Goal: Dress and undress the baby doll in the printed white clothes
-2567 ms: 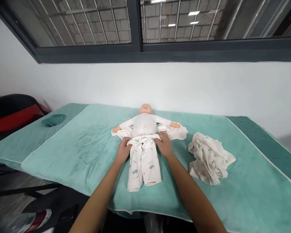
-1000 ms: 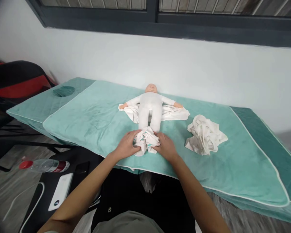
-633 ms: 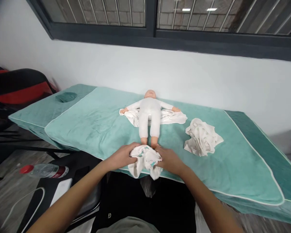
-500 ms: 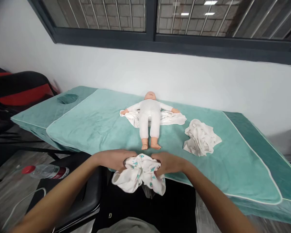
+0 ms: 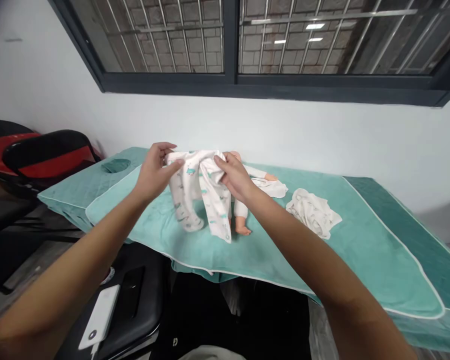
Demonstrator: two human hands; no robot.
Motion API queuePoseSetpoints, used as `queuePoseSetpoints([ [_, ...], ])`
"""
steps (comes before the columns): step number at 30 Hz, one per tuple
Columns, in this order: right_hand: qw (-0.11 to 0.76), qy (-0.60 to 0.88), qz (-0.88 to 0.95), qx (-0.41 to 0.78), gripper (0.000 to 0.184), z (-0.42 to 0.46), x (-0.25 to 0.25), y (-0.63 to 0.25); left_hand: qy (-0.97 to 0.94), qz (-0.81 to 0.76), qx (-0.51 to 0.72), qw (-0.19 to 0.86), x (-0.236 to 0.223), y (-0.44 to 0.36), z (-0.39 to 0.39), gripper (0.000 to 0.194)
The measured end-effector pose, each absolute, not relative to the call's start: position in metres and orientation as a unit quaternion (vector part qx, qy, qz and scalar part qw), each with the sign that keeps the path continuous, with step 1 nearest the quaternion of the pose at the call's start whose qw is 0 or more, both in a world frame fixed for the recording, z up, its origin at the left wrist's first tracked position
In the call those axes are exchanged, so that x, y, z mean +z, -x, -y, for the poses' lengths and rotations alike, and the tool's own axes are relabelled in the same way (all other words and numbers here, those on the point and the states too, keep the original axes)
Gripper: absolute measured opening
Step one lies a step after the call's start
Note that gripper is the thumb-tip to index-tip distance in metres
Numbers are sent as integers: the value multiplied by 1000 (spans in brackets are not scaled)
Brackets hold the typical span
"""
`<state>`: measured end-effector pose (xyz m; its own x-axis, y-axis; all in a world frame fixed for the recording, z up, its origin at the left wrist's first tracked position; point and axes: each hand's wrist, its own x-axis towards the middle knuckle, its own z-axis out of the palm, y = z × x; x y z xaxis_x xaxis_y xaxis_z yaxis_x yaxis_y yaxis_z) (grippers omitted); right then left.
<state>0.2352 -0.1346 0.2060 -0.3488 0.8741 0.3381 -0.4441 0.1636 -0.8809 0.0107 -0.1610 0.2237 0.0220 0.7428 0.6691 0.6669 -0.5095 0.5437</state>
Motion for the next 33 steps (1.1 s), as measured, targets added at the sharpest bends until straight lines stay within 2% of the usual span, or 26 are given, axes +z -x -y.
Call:
queuePoseSetpoints([
  [3,543,208,544,605,33,110,185,-219,-714,-483,506,26,189,-24,138,51],
  [7,456,366,598,549,33,96,135,-224,-710,-558,405,144,113,-36,123,41],
  [10,487,382,571,539,33,81,112,-252,-741,-552,350,153,71,-32,122,33],
  [13,572,433,497,488,31,49,107,-291,-758,-570,298,105,62,-31,130,36],
  [16,565,478,487,464,34,12,105,-321,-812,-494,308,41,73,-48,142,51],
  [17,557,494,489,455,35,0,103,-327,-842,-444,304,47,76,-57,144,52],
  [19,540,525,494,434,38,-24,99,-332,-844,-430,303,102,78,-74,142,46],
  [22,505,558,510,416,45,-61,93,-330,-686,-605,333,228,69,-86,119,34],
  [25,445,589,536,410,60,-100,87,-325,-566,-656,299,399,59,-81,86,48],
  [29,358,612,574,410,77,-144,81,-317,-438,-542,352,624,50,-84,63,60],
  [33,272,567,604,489,63,-170,82,-306,-267,-386,447,762,38,-108,61,62],
])
